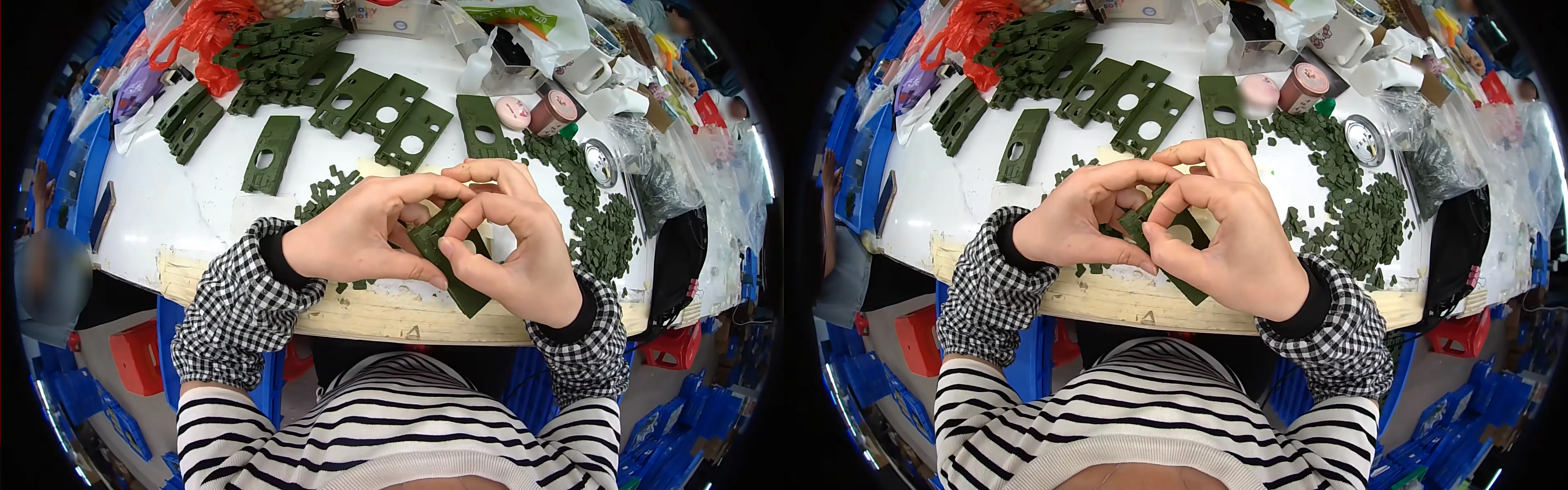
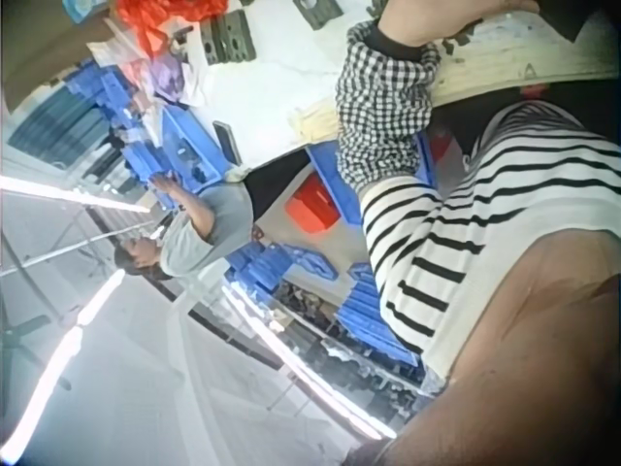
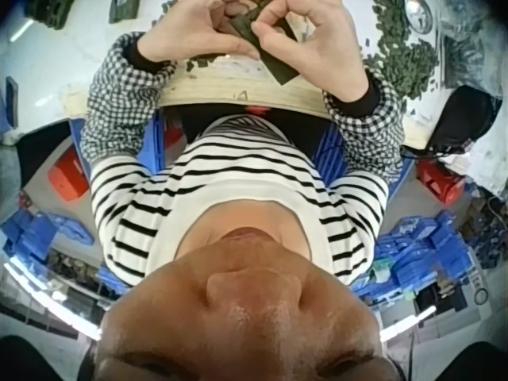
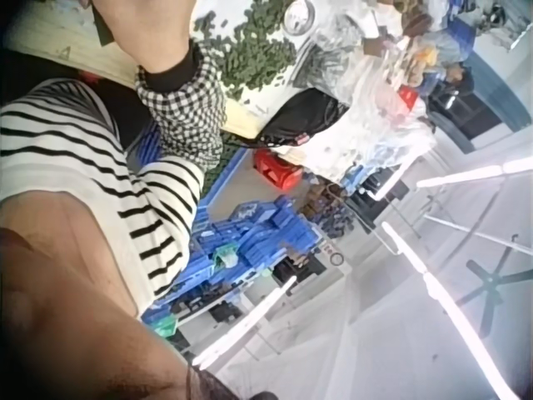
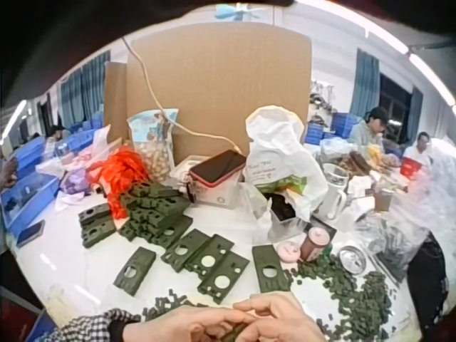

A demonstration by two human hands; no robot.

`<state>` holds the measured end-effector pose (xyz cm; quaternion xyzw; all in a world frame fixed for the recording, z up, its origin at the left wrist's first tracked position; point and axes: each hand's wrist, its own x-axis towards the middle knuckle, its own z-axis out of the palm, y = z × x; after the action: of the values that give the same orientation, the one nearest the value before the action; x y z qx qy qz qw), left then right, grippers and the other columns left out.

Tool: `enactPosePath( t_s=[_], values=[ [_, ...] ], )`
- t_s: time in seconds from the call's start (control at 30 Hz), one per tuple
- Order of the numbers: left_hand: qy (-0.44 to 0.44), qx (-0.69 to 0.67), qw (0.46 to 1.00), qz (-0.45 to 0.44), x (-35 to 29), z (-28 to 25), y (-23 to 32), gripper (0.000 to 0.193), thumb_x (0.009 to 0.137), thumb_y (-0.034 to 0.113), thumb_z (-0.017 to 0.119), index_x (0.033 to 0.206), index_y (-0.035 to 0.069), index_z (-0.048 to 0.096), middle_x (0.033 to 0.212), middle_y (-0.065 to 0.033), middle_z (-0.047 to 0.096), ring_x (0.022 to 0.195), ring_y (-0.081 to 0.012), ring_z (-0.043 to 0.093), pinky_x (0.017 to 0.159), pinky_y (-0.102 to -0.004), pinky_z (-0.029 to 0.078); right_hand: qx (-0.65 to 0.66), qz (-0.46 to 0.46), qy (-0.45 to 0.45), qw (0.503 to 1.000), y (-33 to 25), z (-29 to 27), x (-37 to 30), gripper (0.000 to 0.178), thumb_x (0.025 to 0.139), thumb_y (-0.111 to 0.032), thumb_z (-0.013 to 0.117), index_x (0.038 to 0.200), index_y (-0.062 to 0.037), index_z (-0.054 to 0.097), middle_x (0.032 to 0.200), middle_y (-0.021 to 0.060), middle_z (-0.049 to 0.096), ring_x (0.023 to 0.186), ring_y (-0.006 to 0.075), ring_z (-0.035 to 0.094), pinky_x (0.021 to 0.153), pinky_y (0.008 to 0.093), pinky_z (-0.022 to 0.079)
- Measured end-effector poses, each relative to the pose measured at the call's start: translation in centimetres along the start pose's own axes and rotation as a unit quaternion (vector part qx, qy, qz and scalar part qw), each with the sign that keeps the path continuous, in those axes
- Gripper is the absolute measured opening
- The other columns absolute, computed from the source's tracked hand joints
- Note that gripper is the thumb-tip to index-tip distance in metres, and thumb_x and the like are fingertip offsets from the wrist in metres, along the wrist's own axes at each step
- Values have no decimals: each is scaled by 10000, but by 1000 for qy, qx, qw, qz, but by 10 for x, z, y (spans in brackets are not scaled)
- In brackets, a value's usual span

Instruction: Assembling plastic toy tank models by gluing various green components together at a workshop bench.

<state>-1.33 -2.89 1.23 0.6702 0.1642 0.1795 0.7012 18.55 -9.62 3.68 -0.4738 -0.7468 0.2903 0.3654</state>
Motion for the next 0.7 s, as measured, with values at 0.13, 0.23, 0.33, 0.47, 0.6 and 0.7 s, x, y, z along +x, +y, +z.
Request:
enactPosePath(
  t_s=[0.13,0.23,0.33,0.47,0.6,0.7],
  values=[
    [2,1,1000,6,0,0,-3,726,722,-92,773,1357,-34,426,1144,-102,604,995,-124,619,786,-251,577,-15,1,7,1000,-1,1,0,88,713,-63,718,755,-36,645,1139,140,603,1120,279,516,979,400,385],
    [3,24,1000,16,0,-1,-3,721,720,-87,777,1353,-30,437,1133,-98,607,974,-116,614,789,-248,570,-24,-2,8,1000,0,1,0,87,709,-57,716,749,-34,643,1135,132,602,1112,276,516,972,398,391],
    [16,20,999,40,1,1,-3,713,721,-78,781,1349,-28,446,1115,-95,611,960,-111,612,789,-250,565,-25,-3,10,1000,0,1,0,86,706,-52,715,743,-32,639,1139,126,597,1107,274,515,964,396,400],
    [19,31,998,44,0,1,-1,707,726,-74,779,1350,-28,448,1098,-93,617,945,-110,616,786,-253,566,-25,-7,9,1000,-1,1,1,90,705,-49,714,736,-29,633,1139,122,589,1101,270,514,955,396,410],
    [16,43,999,26,0,0,-4,706,728,-82,771,1352,-29,446,1088,-90,620,928,-109,620,783,-255,567,-26,-2,10,1000,0,2,0,96,703,-50,717,735,-32,629,1128,121,587,1100,269,514,959,392,405],
    [19,46,999,21,0,0,-5,699,727,-89,765,1349,-32,449,1088,-90,621,926,-108,625,772,-251,569,-30,-7,8,999,0,2,1,101,703,-50,719,733,-35,624,1117,120,586,1098,271,514,961,390,402]
  ],
)
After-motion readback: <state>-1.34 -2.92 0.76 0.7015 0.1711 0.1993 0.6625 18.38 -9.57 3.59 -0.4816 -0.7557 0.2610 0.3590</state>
